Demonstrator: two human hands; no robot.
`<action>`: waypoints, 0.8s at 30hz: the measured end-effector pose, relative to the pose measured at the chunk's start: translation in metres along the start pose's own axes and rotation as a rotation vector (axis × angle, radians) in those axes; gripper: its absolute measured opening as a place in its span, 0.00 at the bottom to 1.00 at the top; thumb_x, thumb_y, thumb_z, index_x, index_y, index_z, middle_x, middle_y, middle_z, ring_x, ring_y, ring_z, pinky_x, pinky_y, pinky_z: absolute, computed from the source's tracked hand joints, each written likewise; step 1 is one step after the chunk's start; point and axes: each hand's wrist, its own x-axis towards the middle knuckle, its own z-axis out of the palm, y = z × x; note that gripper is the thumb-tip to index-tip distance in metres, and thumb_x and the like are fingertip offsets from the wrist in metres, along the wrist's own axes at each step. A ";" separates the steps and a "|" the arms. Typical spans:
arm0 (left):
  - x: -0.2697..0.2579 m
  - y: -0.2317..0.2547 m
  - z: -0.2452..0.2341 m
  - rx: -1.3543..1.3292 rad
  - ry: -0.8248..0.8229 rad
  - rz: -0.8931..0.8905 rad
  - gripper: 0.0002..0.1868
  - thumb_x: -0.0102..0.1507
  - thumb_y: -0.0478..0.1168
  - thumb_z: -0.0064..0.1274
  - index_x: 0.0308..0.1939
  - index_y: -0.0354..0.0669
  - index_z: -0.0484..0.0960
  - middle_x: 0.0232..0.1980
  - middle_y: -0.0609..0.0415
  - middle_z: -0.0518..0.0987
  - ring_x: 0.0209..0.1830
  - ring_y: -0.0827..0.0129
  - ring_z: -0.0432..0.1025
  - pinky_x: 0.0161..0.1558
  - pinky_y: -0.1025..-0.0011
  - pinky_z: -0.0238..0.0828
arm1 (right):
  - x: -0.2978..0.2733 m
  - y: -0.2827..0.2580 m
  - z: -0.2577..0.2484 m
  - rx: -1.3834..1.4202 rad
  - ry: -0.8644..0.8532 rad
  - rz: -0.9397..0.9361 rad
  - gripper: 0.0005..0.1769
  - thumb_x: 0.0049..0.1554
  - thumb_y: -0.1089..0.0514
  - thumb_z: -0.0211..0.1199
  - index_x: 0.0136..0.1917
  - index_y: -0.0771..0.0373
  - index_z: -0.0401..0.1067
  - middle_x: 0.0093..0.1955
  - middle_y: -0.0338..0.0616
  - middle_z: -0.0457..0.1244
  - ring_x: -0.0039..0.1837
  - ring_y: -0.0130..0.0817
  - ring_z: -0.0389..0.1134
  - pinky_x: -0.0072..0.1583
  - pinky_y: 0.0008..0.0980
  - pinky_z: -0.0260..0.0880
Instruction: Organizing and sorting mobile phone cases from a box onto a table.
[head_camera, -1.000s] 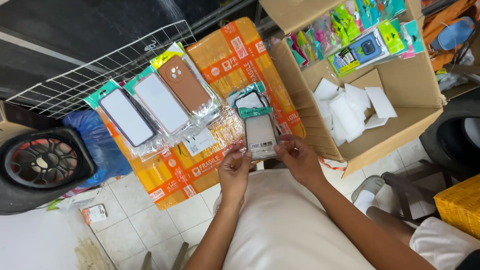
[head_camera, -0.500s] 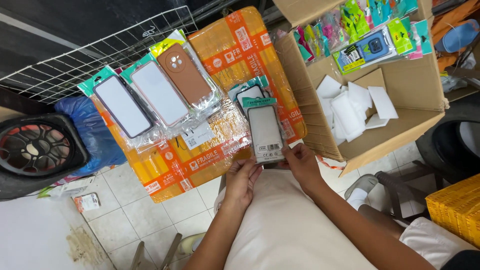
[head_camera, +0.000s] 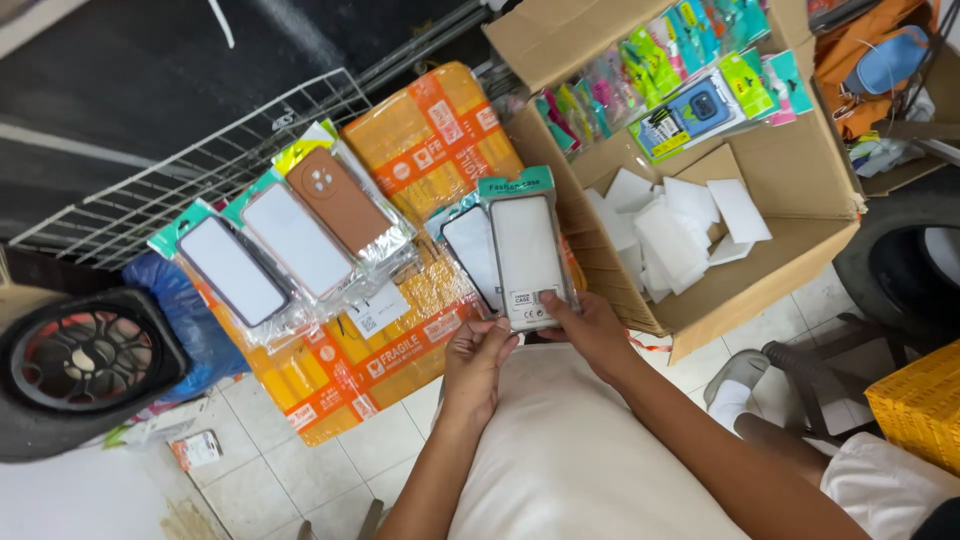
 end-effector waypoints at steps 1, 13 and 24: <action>0.000 0.003 0.006 -0.011 0.001 0.000 0.04 0.64 0.33 0.58 0.38 0.40 0.78 0.44 0.54 0.81 0.43 0.73 0.77 0.50 0.70 0.78 | 0.005 0.003 -0.004 0.034 -0.008 0.005 0.29 0.61 0.44 0.61 0.60 0.74 0.72 0.55 0.52 0.71 0.54 0.34 0.72 0.56 0.34 0.78; -0.008 0.057 0.094 0.978 -0.280 1.003 0.07 0.63 0.32 0.62 0.43 0.41 0.80 0.57 0.49 0.84 0.55 0.61 0.80 0.58 0.67 0.77 | -0.006 -0.058 -0.053 0.097 0.142 -0.379 0.26 0.62 0.52 0.62 0.69 0.55 0.55 0.58 0.43 0.62 0.55 0.29 0.65 0.54 0.36 0.72; 0.000 0.049 0.070 1.096 -0.257 0.573 0.16 0.62 0.37 0.60 0.52 0.35 0.80 0.56 0.47 0.83 0.56 0.58 0.79 0.57 0.66 0.73 | 0.174 0.025 -0.244 0.119 0.675 -0.568 0.10 0.64 0.61 0.66 0.57 0.64 0.71 0.52 0.37 0.69 0.50 0.25 0.65 0.51 0.25 0.66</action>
